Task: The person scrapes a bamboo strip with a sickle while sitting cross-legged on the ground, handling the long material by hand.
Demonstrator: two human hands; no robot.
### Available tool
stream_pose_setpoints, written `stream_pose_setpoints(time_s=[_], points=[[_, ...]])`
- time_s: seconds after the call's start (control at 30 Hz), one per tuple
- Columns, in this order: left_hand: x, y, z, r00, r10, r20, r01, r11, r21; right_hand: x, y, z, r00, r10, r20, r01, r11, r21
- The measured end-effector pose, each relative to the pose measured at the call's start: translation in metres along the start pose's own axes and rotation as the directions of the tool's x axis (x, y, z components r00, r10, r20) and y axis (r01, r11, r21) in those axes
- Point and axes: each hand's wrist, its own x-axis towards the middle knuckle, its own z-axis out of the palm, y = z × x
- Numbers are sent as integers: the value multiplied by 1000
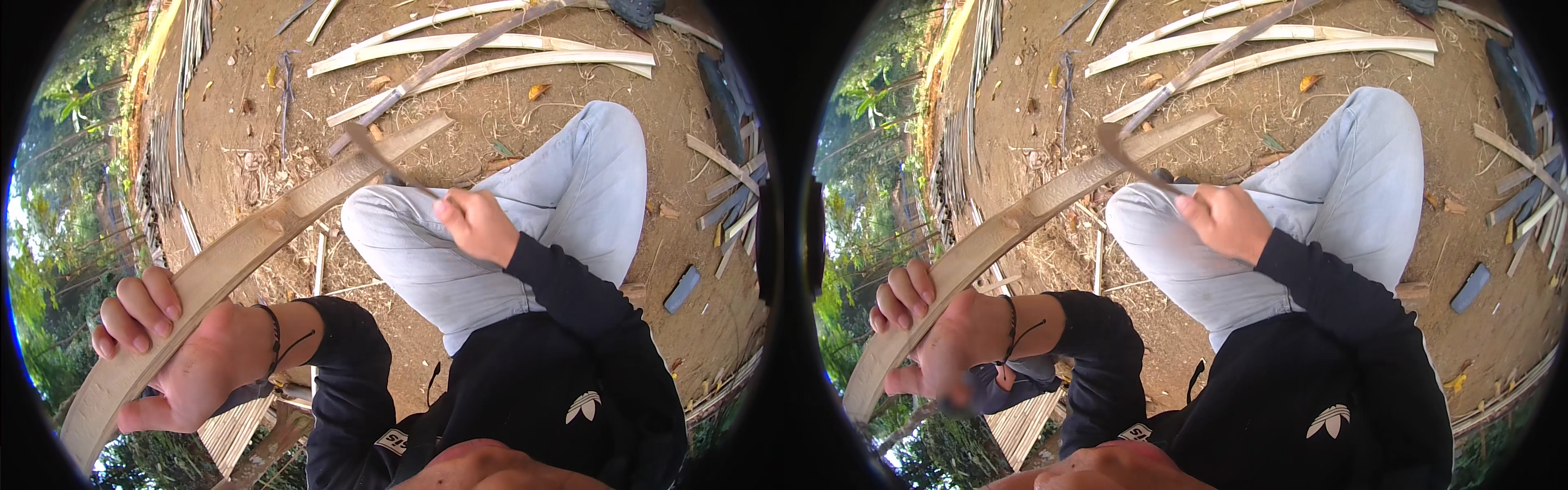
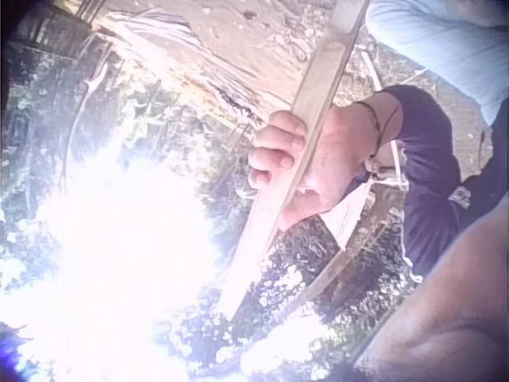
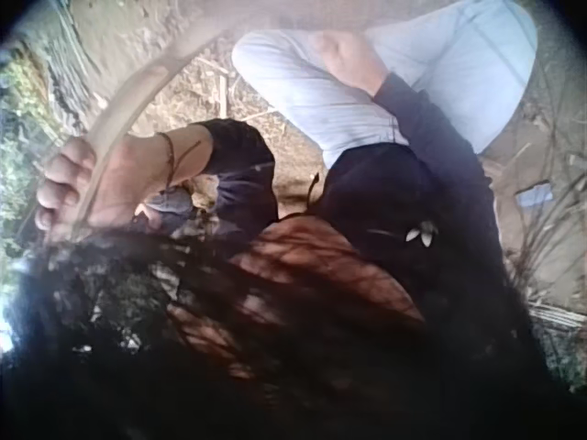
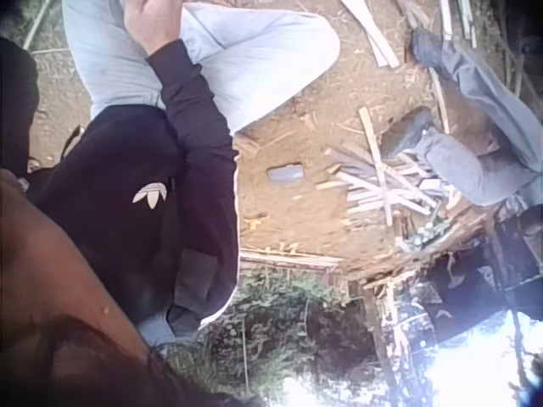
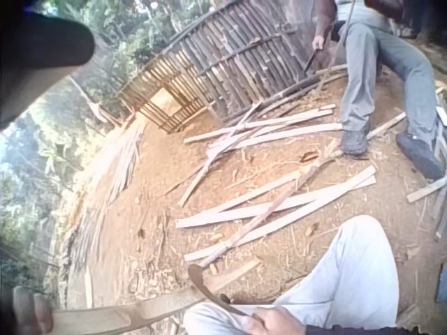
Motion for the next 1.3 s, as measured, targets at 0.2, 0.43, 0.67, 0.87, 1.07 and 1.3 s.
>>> stream_pose_setpoints(time_s=[0.2, 0.43, 0.67, 0.87, 1.07, 1.3], points=[[-1, -1, -4, 1000, -9, 24, 9, 1000, -14, -6, -28, -1, 991, -128, 32, 125, 989, 81], [1, -5, -4, 1000, -14, 24, 14, 1000, -23, -7, -18, 0, 998, -58, 28, 56, 996, 64], [9, -6, 6, 999, -20, 35, 21, 1000, -22, 17, 33, -2, 991, 104, -89, -112, 990, -88], [4, -4, 3, 1000, -25, 12, 25, 999, -43, 15, 29, -7, 971, 221, -94, -227, 971, -68], [3, -6, -5, 1000, 7, -26, -7, 1000, -24, -5, 14, 8, 998, 48, -46, -52, 994, -92], [12, -6, -12, 998, -52, -41, 50, 998, -42, 15, 36, 14, 989, 131, -68, -140, 979, -145]])
